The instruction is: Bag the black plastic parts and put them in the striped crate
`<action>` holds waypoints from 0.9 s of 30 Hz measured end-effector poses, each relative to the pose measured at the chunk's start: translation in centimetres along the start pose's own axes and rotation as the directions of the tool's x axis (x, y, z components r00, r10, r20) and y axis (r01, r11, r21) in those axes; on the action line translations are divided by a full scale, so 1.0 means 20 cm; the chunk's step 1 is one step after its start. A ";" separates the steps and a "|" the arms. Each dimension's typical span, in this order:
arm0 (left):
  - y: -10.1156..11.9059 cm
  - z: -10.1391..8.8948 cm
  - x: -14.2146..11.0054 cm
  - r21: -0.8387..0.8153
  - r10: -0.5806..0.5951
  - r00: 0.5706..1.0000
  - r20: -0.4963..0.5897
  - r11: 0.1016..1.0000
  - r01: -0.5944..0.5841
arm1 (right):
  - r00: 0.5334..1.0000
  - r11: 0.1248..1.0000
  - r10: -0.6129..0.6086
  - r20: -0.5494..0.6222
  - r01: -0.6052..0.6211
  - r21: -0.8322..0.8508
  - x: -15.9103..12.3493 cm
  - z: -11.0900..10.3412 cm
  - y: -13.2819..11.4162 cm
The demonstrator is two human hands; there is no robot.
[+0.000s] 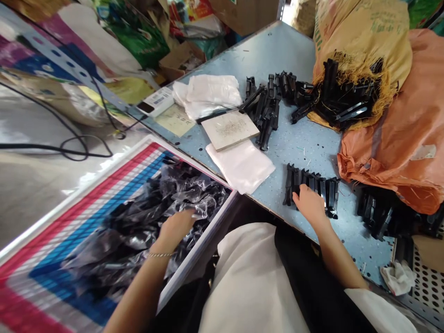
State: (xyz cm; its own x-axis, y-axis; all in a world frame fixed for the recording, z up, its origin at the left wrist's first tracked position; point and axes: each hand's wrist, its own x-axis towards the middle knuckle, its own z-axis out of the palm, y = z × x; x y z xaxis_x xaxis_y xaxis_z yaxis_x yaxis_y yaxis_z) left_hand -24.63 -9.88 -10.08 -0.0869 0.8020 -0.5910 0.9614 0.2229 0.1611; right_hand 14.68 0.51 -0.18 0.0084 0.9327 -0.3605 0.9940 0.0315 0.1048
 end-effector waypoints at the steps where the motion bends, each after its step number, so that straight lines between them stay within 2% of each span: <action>1: 0.13 -0.04 0.04 -0.065 0.077 0.986 -0.149 0.994 -0.087 | 1.000 1.000 -0.004 0.009 0.004 -0.002 0.00 0.00 -0.02; 2: 0.26 -0.09 0.08 -0.133 0.174 0.931 -0.321 0.965 -0.226 | 1.000 1.000 -0.008 0.019 0.008 -0.003 0.00 0.01 -0.04; 4: 0.54 -0.18 0.18 -0.149 0.314 0.744 -0.590 0.863 -0.482 | 0.999 1.000 -0.019 0.035 0.019 0.003 0.01 0.02 -0.06; 5: 0.66 -0.23 0.23 -0.110 0.333 0.648 -0.685 0.832 -0.544 | 0.999 1.000 -0.025 0.041 0.024 0.017 0.01 0.03 -0.05; 6: 0.76 -0.26 0.28 -0.071 0.344 0.582 -0.737 0.817 -0.573 | 0.998 0.998 -0.034 0.044 0.032 0.047 0.01 0.03 -0.04; 7: 0.83 -0.29 0.33 -0.046 0.353 0.545 -0.760 0.808 -0.587 | 0.998 0.994 -0.047 0.044 0.043 0.098 0.02 0.04 -0.02; 8: 0.87 -0.31 0.37 -0.042 0.351 0.535 -0.768 0.807 -0.589 | 0.997 0.983 -0.062 0.039 0.054 0.176 0.02 0.05 0.01; 9: 0.89 -0.33 0.41 -0.062 0.344 0.546 -0.763 0.803 -0.592 | 0.996 0.956 -0.082 0.033 0.069 0.285 0.01 0.06 0.05; 10: 0.89 -0.34 0.45 -0.106 0.330 0.569 -0.753 0.793 -0.600 | 0.994 0.902 -0.103 0.029 0.080 0.425 0.01 0.08 0.08; 11: 0.88 -0.35 0.47 -0.172 0.308 0.600 -0.739 0.773 -0.610 | 0.991 0.806 -0.130 0.036 0.085 0.586 0.00 0.09 0.10; 12: 0.86 -0.35 0.50 -0.253 0.282 0.634 -0.720 0.744 -0.618 | 0.984 0.662 -0.169 0.053 0.074 0.746 -0.01 0.11 0.12; 13: 0.84 -0.36 0.52 -0.343 0.253 0.674 -0.694 0.707 -0.619 | 0.970 0.479 -0.228 0.082 0.038 0.877 -0.02 0.13 0.12; 15: 0.82 -0.38 0.55 -0.527 0.199 0.766 -0.611 0.620 -0.581 | 0.914 0.079 -0.385 0.128 -0.106 0.991 -0.03 0.18 0.07; 16: 0.81 -0.38 0.55 -0.609 0.177 0.812 -0.556 0.578 -0.543 | 0.880 -0.092 -0.455 0.136 -0.198 0.976 -0.03 0.20 0.03; 17: 0.81 -0.39 0.56 -0.673 0.161 0.848 -0.505 0.541 -0.504 | 0.844 -0.224 -0.518 0.142 -0.294 0.929 -0.02 0.23 -0.02; 18: 0.81 -0.39 0.56 -0.711 0.146 0.868 -0.475 0.517 -0.476 | 0.805 -0.317 -0.574 0.152 -0.389 0.865 -0.01 0.25 -0.08; 19: 0.81 -0.40 0.55 -0.714 0.137 0.868 -0.478 0.515 -0.474 | 0.764 -0.379 -0.624 0.163 -0.478 0.792 0.01 0.27 -0.13; 20: 0.80 -0.40 0.55 -0.674 0.143 0.845 -0.516 0.540 -0.503 | 0.723 -0.418 -0.669 0.172 -0.556 0.718 0.03 0.29 -0.18; 21: 0.80 -0.40 0.54 -0.588 0.170 0.798 -0.579 0.591 -0.553 | 0.682 -0.438 -0.709 0.177 -0.623 0.648 0.06 0.31 -0.22; 23: 0.78 -0.41 0.51 -0.311 0.301 0.665 -0.683 0.704 -0.638 | 0.634 -0.474 -0.755 0.169 -0.705 0.527 0.10 0.33 -0.27; 25: 0.76 -0.41 0.47 -0.048 0.456 0.558 -0.693 0.743 -0.667 | 0.635 -0.528 -0.759 0.145 -0.730 0.433 0.12 0.35 -0.29; 27: 0.76 -0.39 0.42 0.092 0.534 0.491 -0.688 0.736 -0.671 | 0.658 -0.583 -0.744 0.117 -0.724 0.369 0.14 0.36 -0.30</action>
State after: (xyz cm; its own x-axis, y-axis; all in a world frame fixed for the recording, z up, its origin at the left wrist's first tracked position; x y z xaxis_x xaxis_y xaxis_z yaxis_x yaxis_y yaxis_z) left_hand -12.71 4.56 -6.35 0.2913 0.8943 0.3396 0.7897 -0.4252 0.4423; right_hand 9.61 0.31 -8.50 -0.7208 0.5486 -0.4236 -0.5452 -0.8261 -0.1422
